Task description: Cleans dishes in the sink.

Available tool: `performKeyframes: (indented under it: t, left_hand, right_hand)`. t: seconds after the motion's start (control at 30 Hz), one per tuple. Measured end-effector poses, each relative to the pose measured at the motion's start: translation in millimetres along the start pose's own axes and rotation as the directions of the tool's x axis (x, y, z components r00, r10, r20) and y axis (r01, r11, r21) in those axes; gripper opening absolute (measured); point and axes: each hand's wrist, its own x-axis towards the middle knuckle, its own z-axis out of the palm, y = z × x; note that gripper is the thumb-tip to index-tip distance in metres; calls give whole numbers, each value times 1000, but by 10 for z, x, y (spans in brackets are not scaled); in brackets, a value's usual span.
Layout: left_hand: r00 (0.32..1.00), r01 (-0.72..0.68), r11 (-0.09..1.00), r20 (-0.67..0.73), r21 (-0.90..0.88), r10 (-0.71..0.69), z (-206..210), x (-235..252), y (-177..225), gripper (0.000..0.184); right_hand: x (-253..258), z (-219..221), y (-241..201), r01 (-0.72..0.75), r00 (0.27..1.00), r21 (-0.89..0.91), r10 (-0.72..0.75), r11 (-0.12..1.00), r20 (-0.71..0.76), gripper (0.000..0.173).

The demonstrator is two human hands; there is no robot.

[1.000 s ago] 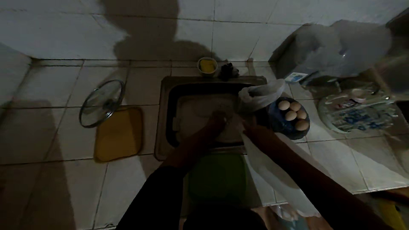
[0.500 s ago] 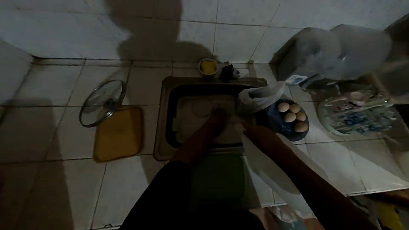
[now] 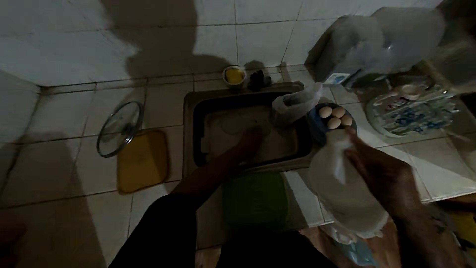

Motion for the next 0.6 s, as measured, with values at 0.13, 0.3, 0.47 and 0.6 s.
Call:
performKeyframes:
  t: [0.13,0.3,0.47,0.6]
  left_hand:
    - [998,-22,976,53,-216,34,-274,-156,107,33]
    - [979,187,698,189,-691,-76,-424,-147,65,32]
    - [945,321,438,257,-840,-201,-369,-66,-145,36]
    - [935,297,318,206,-901,-289,-451,-44,-185,34]
  right_hand:
    - [-408,-228,245,-91,978,-32,83,995,-193,43]
    - [-772,-448,492,-213,966,264,242,941,-85,57]
    - [-914,-451,526,-202,961,339,253,919,-115,63]
    - [-1029,-343,566,-176,914,314,274,933,-299,56]
